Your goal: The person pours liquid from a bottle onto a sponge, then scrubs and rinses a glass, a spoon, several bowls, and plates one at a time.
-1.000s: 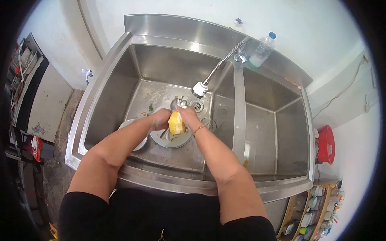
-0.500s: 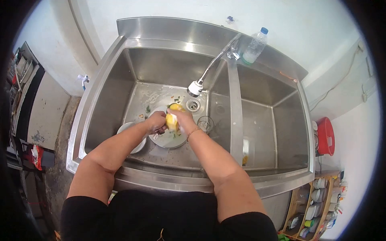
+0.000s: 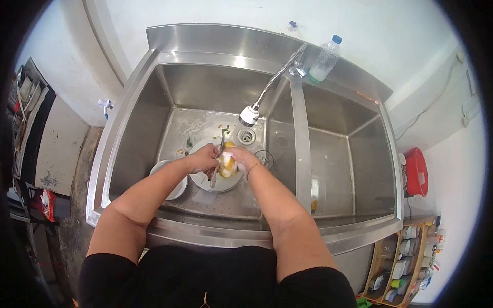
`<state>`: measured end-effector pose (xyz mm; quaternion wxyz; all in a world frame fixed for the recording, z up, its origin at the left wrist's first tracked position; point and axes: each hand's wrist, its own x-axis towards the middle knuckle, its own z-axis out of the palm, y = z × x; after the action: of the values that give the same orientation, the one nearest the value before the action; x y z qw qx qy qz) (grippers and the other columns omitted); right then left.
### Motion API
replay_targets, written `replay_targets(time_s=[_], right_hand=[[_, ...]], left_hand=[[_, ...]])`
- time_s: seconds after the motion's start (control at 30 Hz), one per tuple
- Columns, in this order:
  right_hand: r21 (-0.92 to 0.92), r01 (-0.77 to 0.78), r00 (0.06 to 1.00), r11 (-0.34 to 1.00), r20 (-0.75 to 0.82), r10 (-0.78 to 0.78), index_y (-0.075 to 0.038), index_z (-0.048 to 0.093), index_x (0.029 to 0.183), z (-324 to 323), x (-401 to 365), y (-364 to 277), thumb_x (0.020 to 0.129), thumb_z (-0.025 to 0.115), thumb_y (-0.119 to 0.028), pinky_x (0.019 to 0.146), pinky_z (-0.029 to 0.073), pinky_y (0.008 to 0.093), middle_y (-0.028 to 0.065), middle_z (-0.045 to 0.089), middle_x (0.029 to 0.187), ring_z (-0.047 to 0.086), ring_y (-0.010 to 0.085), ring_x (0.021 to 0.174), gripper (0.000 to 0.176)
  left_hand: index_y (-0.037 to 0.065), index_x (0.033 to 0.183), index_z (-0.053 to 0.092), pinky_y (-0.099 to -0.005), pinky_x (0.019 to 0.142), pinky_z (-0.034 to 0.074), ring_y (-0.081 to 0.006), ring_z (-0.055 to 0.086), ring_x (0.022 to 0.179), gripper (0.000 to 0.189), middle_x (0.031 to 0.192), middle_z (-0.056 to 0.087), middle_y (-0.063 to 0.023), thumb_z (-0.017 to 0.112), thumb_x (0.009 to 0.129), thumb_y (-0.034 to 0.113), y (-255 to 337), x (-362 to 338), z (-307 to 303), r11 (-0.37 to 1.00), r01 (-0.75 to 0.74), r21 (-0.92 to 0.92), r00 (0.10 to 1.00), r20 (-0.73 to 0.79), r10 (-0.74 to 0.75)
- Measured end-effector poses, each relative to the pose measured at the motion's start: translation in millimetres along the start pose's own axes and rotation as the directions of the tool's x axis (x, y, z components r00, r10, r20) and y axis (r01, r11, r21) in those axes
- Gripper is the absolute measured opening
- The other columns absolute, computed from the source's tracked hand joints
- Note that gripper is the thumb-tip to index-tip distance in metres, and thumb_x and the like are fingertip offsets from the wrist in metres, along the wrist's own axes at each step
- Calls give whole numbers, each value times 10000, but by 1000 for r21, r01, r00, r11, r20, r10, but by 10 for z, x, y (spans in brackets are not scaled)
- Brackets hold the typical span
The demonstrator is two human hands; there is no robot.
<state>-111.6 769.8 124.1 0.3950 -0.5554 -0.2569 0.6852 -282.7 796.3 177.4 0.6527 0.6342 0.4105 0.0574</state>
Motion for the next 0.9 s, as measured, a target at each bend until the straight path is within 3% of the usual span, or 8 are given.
replay_targets(time_s=[0.1, 0.2, 0.27, 0.5, 0.57, 0.67, 0.77, 0.9], right_hand=[[81, 9, 997, 997, 75, -15, 29, 593, 858, 66, -90, -177, 775, 584, -146, 571, 516, 346, 126, 611, 739, 626, 215, 634, 194], [-645, 273, 935, 714, 5, -353, 29, 615, 807, 4, 69, -164, 757, 586, -154, 627, 507, 345, 154, 615, 701, 636, 232, 651, 192], [-924, 241, 719, -296, 375, -585, 33, 635, 770, -105, 203, -25, 723, 612, -211, 675, 488, 362, 215, 617, 710, 633, 286, 696, 249], [-818, 69, 725, 572, -352, -592, 38, 636, 739, -385, 534, 267, 738, 626, -329, 664, 482, 411, 257, 614, 743, 628, 335, 707, 367], [-366, 62, 802, 929, -535, -264, 44, 634, 729, -268, 376, -45, 759, 620, -333, 623, 493, 387, 232, 625, 724, 640, 306, 674, 378], [-656, 230, 943, 718, -30, -330, 19, 651, 773, 481, -66, -18, 757, 609, -329, 603, 494, 355, 210, 634, 732, 646, 301, 695, 350], [-891, 342, 801, 299, 110, -588, 17, 628, 786, 516, -172, 19, 733, 619, -271, 619, 462, 379, 213, 615, 725, 594, 343, 644, 293], [-883, 348, 745, 315, 56, -665, 56, 622, 690, 307, -72, 5, 669, 599, -215, 621, 476, 389, 273, 584, 701, 600, 378, 691, 273]], left_hand=[[-57, 1000, 355, -366, 444, 520, -247, 594, 531, 281, 740, 527, -149, 513, 772, -10, 45, -45, -27, 962, 106, -253, 993, 71, -91], [-36, 965, 396, -322, 367, 456, -190, 528, 448, 187, 648, 494, -87, 471, 806, 30, -18, -1, 34, 938, 163, -305, 986, 13, -167], [-14, 950, 419, -293, 337, 388, -156, 467, 414, 158, 601, 456, -56, 455, 812, 55, -160, 155, 11, 954, 159, -253, 987, 35, -155], [43, 1007, 498, -250, 314, 256, -84, 338, 371, 224, 519, 360, 16, 448, 795, 96, -204, 90, -249, 932, 363, -13, 898, 272, -346], [6, 994, 523, -261, 324, 281, -89, 365, 378, 232, 517, 388, 3, 462, 795, 107, -154, -45, -266, 904, 408, 127, 886, 182, -426], [-5, 838, 561, -265, 353, 329, -121, 433, 405, 137, 556, 492, -44, 495, 762, 87, -194, 19, -238, 929, 323, 179, 921, 165, -353], [13, 752, 569, -277, 358, 353, -143, 458, 409, 98, 562, 524, -57, 512, 727, 89, -352, 109, -284, 981, 168, 93, 950, 250, -187], [-2, 648, 552, -304, 357, 342, -153, 433, 385, 106, 523, 500, -58, 533, 659, 101, -195, 160, -188, 810, -143, 569, 955, 294, -38]])
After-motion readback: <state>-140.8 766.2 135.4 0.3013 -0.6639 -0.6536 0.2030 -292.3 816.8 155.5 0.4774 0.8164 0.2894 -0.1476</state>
